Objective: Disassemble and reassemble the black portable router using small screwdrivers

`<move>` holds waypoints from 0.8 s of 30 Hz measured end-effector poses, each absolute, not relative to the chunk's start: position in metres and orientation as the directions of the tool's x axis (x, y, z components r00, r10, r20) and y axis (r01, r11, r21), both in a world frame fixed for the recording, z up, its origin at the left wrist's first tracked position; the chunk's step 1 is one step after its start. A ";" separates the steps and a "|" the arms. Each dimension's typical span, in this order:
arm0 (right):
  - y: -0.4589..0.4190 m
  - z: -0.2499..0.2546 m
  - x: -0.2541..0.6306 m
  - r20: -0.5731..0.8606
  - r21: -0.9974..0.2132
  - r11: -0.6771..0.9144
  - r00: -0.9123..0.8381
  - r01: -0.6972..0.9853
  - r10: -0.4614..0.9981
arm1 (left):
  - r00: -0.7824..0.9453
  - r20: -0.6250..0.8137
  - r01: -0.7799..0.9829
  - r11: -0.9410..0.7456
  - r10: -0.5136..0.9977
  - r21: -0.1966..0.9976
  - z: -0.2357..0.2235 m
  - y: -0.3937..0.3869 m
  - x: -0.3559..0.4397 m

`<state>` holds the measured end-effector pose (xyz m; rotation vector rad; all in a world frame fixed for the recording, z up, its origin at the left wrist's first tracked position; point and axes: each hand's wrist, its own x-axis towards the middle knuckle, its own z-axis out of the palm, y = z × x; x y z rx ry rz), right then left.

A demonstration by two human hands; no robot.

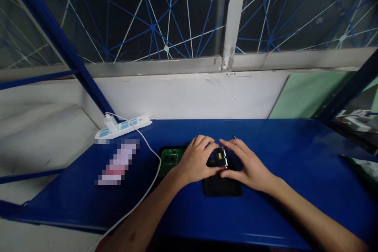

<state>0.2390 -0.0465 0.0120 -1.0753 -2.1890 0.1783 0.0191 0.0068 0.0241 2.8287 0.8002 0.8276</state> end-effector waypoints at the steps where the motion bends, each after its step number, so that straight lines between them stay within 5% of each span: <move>1: -0.046 0.012 0.240 0.514 -0.408 0.637 -0.412 0.654 0.752 | 0.704 0.481 0.458 -0.852 0.523 0.256 0.024 0.007 0.019; 10: -0.043 0.008 0.241 0.456 -0.439 0.614 -0.427 0.656 0.781 | 0.639 0.532 0.378 -0.829 0.556 0.412 0.026 0.008 0.019; 24: -0.045 0.009 0.237 0.458 -0.431 0.628 -0.443 0.647 0.771 | 0.695 0.520 0.301 -0.858 0.496 0.416 0.024 0.006 0.018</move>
